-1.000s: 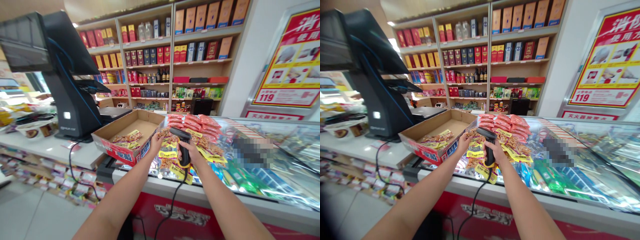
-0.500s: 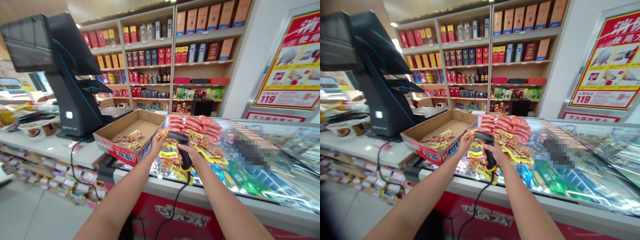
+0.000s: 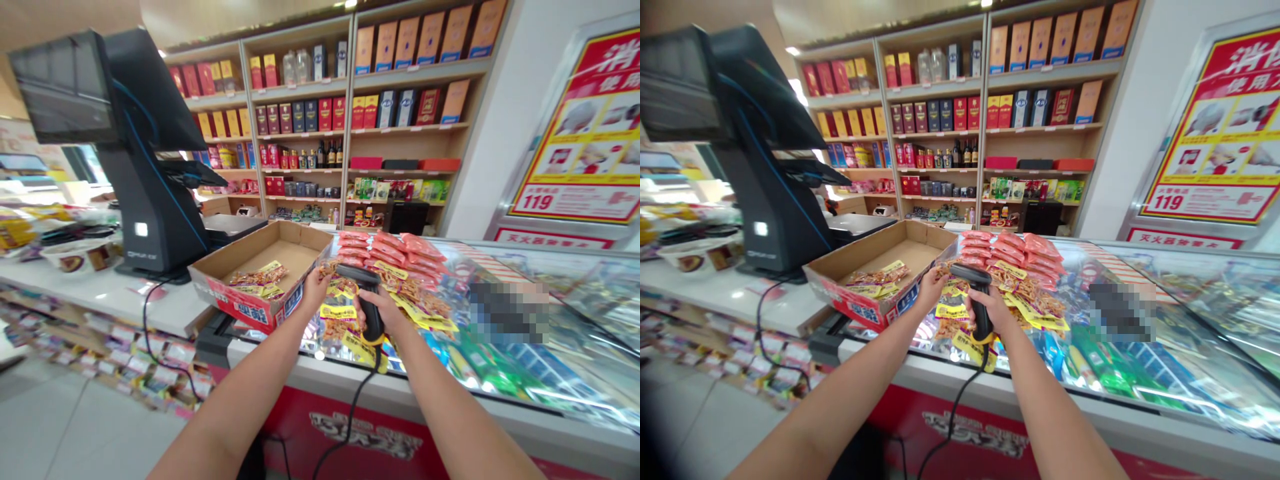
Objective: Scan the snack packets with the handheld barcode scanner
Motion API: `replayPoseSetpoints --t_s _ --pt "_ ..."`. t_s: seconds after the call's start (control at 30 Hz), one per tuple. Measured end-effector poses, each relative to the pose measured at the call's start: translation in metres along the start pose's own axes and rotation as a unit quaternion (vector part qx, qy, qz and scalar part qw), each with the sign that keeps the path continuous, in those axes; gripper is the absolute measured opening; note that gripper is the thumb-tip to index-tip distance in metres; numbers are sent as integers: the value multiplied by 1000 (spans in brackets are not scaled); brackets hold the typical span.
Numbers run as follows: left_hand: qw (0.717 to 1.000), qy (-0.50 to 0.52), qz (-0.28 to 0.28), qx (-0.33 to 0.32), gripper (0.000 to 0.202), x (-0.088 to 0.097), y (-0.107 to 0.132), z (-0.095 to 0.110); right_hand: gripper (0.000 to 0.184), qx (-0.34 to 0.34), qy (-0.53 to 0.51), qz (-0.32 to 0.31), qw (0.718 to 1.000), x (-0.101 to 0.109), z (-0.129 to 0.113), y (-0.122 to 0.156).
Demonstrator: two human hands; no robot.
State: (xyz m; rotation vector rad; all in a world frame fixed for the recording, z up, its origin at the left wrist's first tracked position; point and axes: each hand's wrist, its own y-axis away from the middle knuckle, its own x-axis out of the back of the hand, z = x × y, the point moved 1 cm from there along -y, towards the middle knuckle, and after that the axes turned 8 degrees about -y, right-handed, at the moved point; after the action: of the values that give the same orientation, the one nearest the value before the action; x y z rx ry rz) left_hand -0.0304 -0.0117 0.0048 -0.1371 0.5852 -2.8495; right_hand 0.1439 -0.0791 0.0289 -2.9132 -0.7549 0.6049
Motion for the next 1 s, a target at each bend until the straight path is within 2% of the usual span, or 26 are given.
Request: replayPoseSetpoints --t_s 0.17,0.27,0.33,0.43,0.5,0.6,0.7,0.77,0.87,0.93,1.0 --pt "997 -59 8 -43 12 -1 0 -3 28 -1 -11 3 1000 -2 0 1" --pt "992 -111 14 -54 12 -2 5 3 29 -7 -22 6 1000 -1 2 -1" --pt "987 -145 26 -68 11 0 9 16 28 0 -24 7 1000 -3 1 -4" --pt "977 -178 54 -101 13 11 14 48 25 24 -11 -5 1000 -13 -7 -11" --pt "970 -190 84 -122 14 25 14 74 23 44 -3 -29 999 -26 -15 -19" --pt "958 -209 148 -131 17 56 11 109 24 53 -6 -74 996 -53 -25 -32" --pt "940 -241 211 -121 25 94 6 127 25 39 -15 -103 994 -84 -28 -45" --pt "928 -269 240 -97 32 120 2 127 25 31 -20 -113 993 -100 -25 -52" --pt "912 -325 245 -40 50 154 -3 118 24 16 -16 -117 993 -117 -18 -60" --pt "898 -364 248 -17 63 169 -4 110 24 8 -8 -117 993 -123 -15 -61" --pt "883 -389 259 -37 66 175 -2 107 24 9 -6 -116 993 -124 -15 -60"
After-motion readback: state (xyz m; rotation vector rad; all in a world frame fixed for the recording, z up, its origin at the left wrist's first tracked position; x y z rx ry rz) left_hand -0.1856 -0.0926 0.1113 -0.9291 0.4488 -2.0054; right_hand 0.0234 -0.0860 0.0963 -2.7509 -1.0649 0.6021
